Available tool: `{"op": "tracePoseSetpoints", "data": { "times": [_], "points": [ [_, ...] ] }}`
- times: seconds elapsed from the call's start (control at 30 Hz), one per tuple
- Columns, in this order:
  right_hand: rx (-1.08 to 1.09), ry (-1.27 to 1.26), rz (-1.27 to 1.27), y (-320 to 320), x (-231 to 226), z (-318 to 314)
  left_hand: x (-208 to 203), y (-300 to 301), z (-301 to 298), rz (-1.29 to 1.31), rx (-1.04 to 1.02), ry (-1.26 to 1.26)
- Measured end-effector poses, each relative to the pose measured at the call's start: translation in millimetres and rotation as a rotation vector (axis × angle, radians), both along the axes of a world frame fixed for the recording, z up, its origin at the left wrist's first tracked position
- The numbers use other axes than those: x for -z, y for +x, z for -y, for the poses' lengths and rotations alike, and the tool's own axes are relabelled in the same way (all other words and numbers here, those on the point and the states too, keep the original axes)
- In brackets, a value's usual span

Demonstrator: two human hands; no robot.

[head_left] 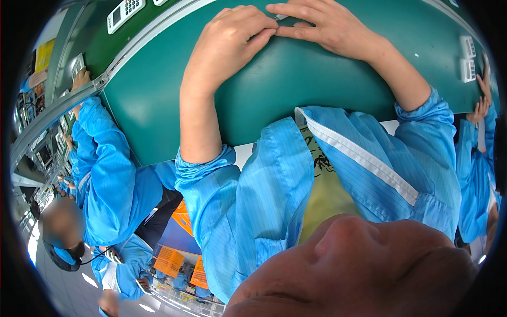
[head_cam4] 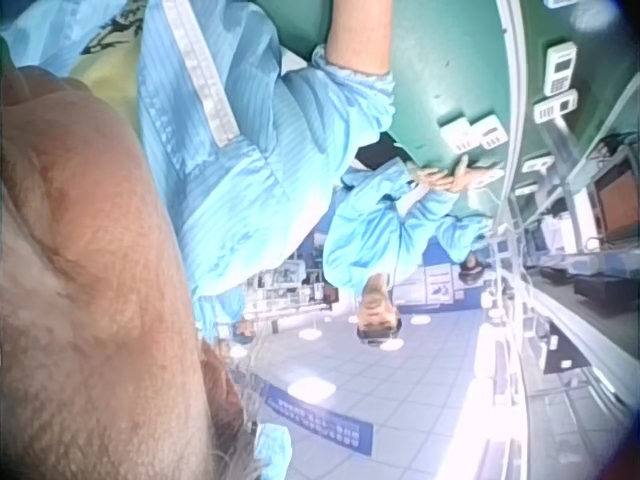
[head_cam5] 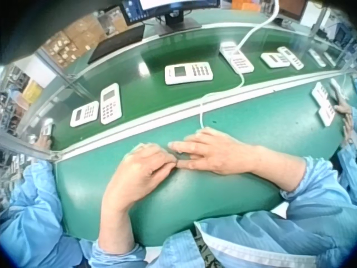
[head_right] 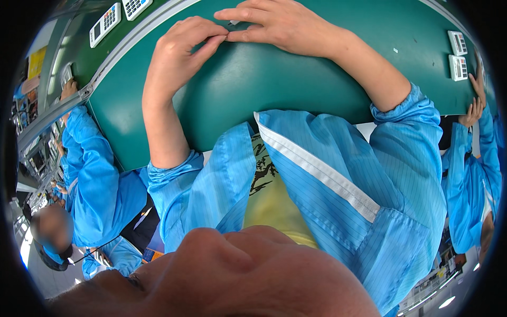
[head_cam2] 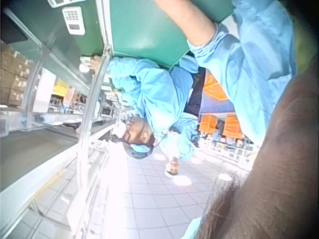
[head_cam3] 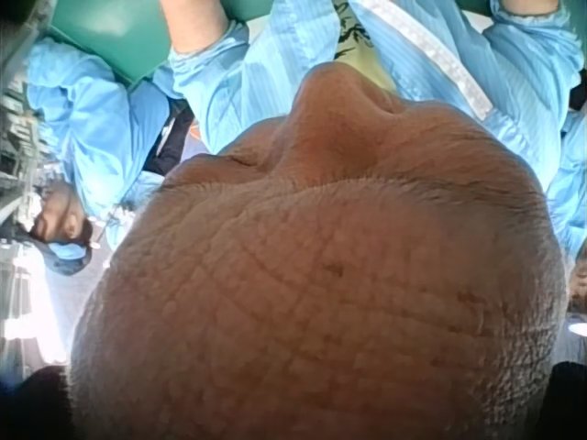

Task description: Testing electronic calculators or POS terminals by plugging in cables and verifying operation on an assembly line.

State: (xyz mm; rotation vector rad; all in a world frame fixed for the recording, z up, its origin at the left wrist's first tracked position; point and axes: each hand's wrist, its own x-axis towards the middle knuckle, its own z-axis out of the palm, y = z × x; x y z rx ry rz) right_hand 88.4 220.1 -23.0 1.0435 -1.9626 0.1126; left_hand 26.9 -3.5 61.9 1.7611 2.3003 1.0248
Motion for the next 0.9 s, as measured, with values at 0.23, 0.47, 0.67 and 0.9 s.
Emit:
{"op": "tracePoseSetpoints", "data": {
  "times": [0.23,0.47,0.67,0.9],
  "points": [
    [0.052,-0.041,0.578,32.1,-56.0,0.0,11.0,2.0,-5.2,-0.226,0.018,0.017],
    [0.155,0.028,0.656,54.7,-55.7,11.6,1.0,21.9,17.7,-0.182,0.038,0.042],
    [0.087,0.01,0.675,-56.8,-49.8,122.7,4.2,-67.6,116.3,-0.296,-0.045,-0.066],
    [0.096,-0.038,0.656,-105.7,-15.7,195.6,25.0,-119.2,195.4,-0.494,-0.089,-0.002]
  ]
}}
